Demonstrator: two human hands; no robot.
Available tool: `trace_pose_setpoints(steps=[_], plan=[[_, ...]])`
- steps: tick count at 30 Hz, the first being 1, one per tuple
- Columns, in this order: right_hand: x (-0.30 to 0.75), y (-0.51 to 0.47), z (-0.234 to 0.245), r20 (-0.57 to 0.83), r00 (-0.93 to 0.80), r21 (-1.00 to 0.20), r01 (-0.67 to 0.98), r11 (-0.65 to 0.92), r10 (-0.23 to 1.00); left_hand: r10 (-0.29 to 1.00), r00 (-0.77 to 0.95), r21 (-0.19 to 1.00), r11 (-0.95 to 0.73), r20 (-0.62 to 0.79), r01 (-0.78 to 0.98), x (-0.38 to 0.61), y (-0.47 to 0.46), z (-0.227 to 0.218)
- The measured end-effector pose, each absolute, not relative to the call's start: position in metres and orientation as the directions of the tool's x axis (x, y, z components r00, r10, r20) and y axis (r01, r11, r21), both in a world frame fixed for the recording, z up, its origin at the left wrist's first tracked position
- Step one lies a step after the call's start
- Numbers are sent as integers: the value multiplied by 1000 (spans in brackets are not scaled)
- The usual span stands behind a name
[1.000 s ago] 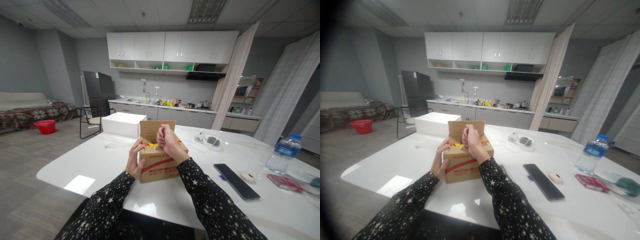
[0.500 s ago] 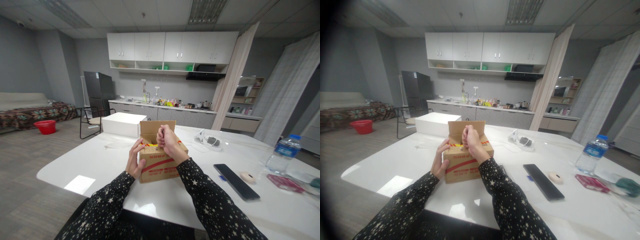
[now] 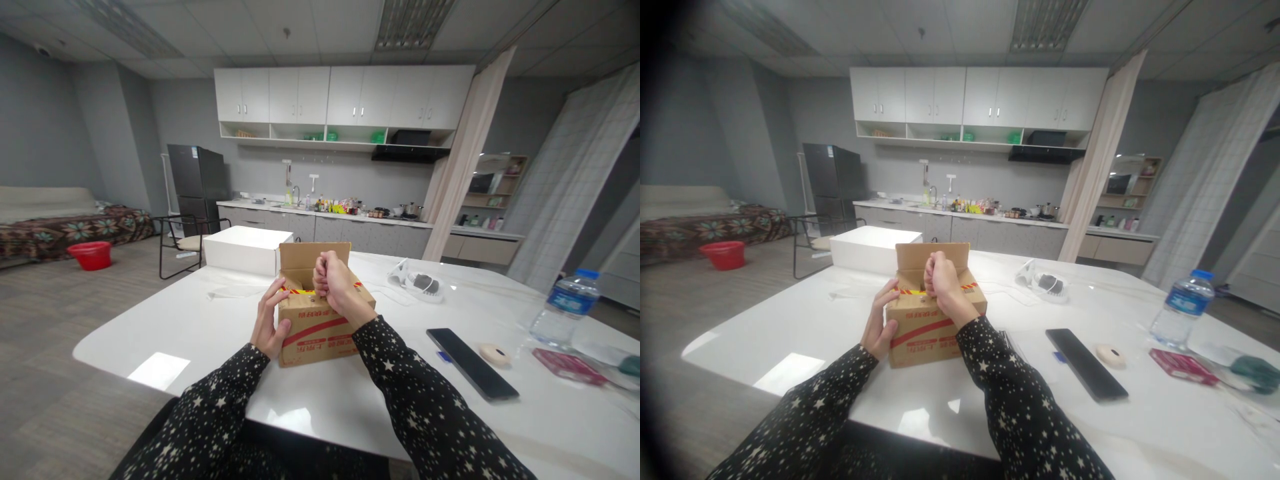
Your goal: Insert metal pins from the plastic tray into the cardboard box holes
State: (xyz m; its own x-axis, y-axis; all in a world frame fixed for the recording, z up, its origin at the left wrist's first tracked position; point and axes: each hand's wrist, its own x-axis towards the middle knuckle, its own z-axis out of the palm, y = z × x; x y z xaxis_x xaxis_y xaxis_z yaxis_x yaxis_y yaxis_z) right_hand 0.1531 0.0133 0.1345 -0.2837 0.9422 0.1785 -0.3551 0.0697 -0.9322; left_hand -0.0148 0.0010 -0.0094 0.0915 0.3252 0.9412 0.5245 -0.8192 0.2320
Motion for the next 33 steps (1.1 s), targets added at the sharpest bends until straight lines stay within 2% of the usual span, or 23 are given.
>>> trace_pose_setpoints(steps=[33], plan=[[150,14,130,209,-245,-952,-273,140,947,324,87,231,-814,942,533,-14,0,-8]])
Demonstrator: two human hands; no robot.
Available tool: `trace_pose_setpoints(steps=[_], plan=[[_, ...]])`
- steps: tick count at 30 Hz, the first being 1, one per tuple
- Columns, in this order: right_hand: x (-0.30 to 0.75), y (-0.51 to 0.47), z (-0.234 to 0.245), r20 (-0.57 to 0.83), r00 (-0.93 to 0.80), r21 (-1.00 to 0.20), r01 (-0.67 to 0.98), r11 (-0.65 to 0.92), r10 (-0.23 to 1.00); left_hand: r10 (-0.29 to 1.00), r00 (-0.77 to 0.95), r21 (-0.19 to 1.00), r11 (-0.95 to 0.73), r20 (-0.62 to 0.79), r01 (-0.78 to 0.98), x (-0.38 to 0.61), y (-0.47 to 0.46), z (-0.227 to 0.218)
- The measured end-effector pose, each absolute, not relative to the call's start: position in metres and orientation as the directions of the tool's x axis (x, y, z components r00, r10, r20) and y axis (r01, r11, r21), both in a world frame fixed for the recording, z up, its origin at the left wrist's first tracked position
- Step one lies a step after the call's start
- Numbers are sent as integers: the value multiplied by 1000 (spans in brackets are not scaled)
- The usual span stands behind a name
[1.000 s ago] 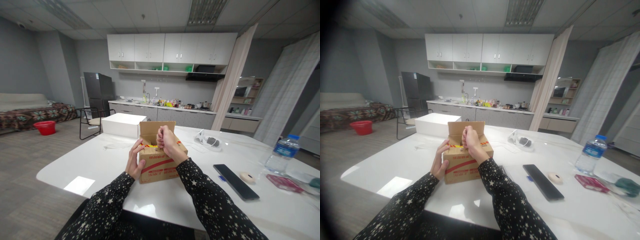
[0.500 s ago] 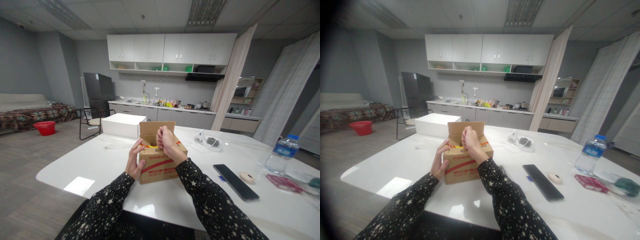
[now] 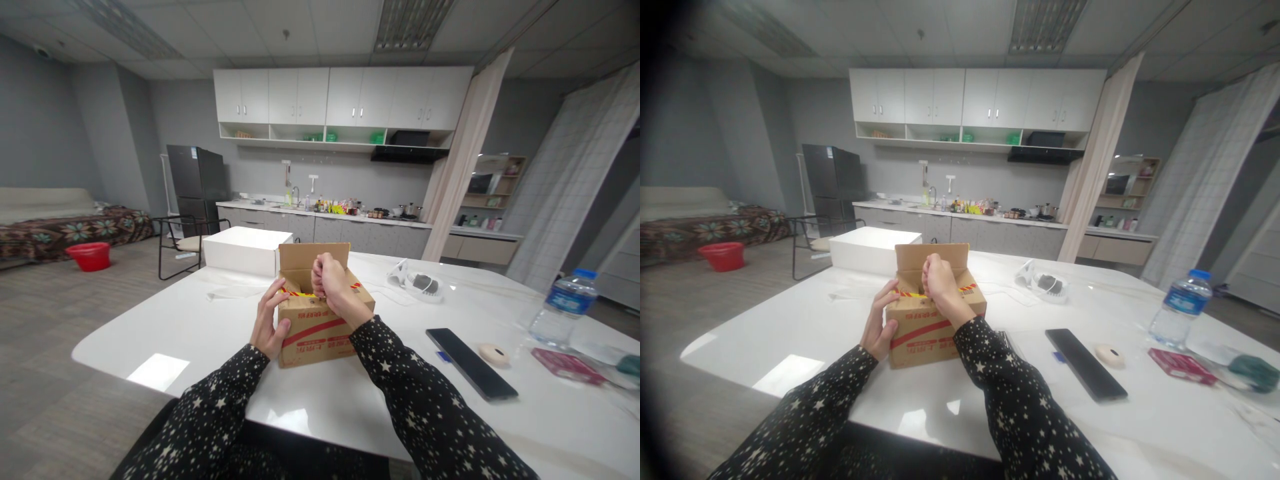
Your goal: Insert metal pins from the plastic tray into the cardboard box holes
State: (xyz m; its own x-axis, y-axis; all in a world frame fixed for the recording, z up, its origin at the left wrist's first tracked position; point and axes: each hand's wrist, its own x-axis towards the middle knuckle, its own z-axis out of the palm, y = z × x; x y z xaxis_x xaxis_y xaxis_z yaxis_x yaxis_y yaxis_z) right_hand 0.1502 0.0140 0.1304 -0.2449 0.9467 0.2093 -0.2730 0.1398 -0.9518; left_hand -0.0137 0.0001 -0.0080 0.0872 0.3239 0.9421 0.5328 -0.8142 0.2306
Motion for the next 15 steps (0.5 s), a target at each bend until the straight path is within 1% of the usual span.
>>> trace_pose_setpoints(steps=[3,8,11,15], plan=[[150,15,130,216,-243,-947,-290,141,946,332,86,236,-808,939,539,-14,0,-8],[154,14,130,223,-242,-912,-395,114,944,339,81,240,-798,937,552,-14,-1,-7],[156,13,128,285,-225,-878,-452,160,932,352,86,250,-796,932,551,-15,-1,-6],[156,12,122,399,-207,-844,-464,270,893,365,91,268,-810,926,522,-16,-1,-8]])
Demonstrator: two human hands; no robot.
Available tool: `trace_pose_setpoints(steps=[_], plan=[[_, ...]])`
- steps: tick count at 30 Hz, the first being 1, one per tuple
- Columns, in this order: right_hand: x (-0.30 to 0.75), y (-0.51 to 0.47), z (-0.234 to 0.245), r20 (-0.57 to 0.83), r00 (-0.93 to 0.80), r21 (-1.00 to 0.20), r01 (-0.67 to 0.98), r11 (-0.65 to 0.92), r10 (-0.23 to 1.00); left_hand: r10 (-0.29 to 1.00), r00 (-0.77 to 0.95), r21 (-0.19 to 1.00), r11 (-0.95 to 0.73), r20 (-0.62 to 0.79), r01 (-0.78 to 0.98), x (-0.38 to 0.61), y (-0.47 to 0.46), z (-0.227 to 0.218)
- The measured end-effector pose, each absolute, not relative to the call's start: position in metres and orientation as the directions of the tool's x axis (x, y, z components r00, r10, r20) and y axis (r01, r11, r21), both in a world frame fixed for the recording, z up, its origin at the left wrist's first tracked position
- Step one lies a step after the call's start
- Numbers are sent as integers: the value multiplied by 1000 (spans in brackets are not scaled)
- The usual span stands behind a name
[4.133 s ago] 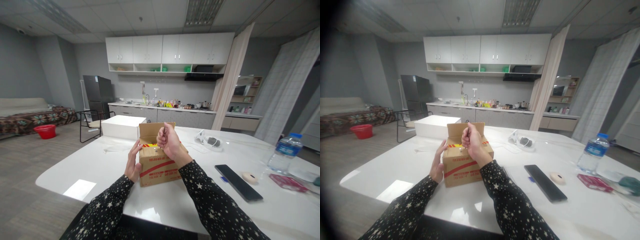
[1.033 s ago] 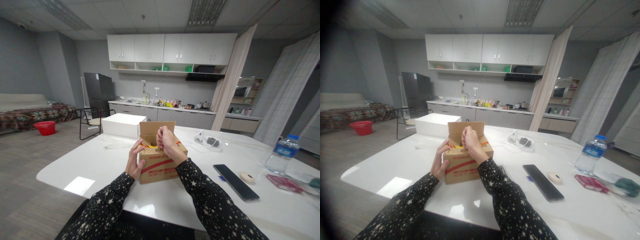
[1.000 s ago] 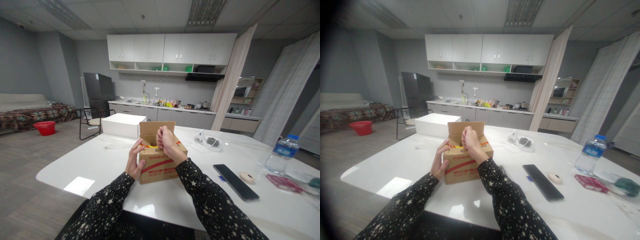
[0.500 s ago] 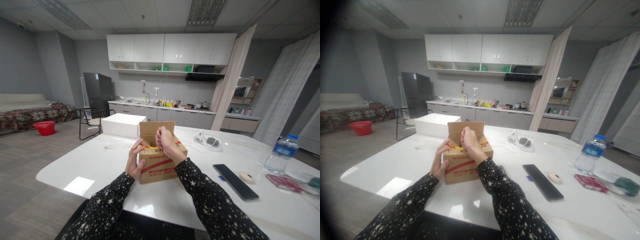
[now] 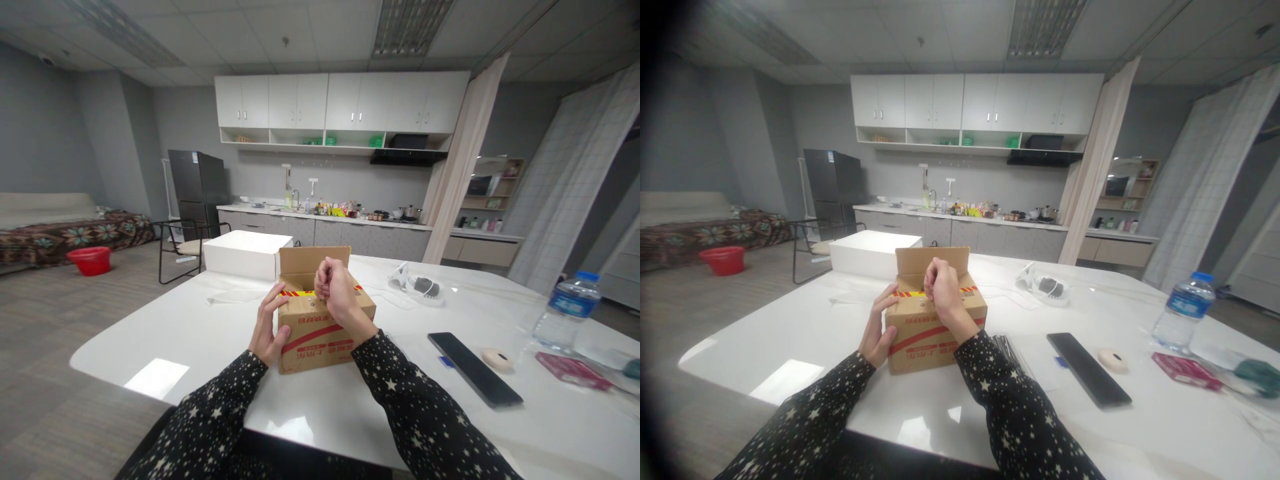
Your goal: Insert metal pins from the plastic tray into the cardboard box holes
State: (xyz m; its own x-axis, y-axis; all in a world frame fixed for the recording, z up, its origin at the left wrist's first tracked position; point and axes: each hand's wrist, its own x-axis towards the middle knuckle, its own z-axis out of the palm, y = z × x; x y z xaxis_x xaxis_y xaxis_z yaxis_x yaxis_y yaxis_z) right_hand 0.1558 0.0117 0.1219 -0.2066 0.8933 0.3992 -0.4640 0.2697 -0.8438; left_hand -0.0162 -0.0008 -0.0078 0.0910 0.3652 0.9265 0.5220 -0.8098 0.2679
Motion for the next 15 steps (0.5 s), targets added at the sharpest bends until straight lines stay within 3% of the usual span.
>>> trace_pose_setpoints(steps=[5,10,15], plan=[[158,13,118,458,-221,-808,-508,299,861,438,-9,390,-791,899,471,-14,-3,5],[161,13,119,482,-199,-790,-519,326,853,638,-52,564,-635,768,527,-7,-7,57],[161,12,119,476,-199,-799,-504,327,857,828,93,509,-424,552,749,1,-9,100]])
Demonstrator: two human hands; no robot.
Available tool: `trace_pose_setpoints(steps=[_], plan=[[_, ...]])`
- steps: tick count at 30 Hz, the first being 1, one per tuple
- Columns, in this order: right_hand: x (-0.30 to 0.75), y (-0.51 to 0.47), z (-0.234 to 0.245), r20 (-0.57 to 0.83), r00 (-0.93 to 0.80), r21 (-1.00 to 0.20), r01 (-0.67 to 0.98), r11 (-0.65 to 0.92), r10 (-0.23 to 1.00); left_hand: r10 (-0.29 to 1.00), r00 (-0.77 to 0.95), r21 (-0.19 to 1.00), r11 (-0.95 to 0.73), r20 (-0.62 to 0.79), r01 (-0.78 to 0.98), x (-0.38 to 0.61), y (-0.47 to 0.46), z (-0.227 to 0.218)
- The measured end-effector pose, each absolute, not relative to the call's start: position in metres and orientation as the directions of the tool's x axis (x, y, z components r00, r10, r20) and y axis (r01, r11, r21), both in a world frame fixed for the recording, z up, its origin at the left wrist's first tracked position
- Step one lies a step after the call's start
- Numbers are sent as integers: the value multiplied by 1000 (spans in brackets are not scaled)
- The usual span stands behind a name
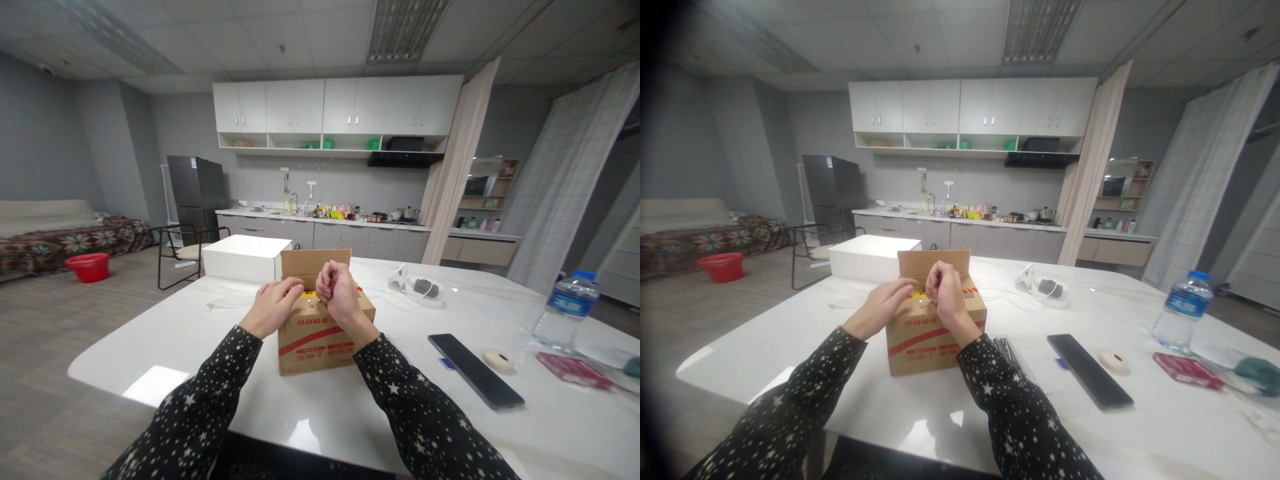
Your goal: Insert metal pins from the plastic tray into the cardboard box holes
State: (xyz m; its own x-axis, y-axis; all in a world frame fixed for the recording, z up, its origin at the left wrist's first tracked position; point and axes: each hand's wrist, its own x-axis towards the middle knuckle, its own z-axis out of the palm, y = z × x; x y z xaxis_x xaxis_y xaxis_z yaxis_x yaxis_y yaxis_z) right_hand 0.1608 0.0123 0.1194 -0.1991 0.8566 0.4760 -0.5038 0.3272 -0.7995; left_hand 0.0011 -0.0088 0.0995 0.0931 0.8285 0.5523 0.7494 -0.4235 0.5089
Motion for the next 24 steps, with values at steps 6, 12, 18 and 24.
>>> trace_pose_setpoints(steps=[6,12,18,24], plan=[[160,12,122,408,-196,-807,-535,252,892,788,218,411,-510,576,756,6,-6,96],[158,14,126,344,-233,-841,-507,189,910,807,179,504,-507,563,699,3,0,85],[157,17,127,316,-237,-873,-453,183,919,799,170,510,-515,577,689,2,-2,84],[154,21,126,340,-293,-907,-353,229,894,804,184,527,-524,566,669,5,-4,85]])
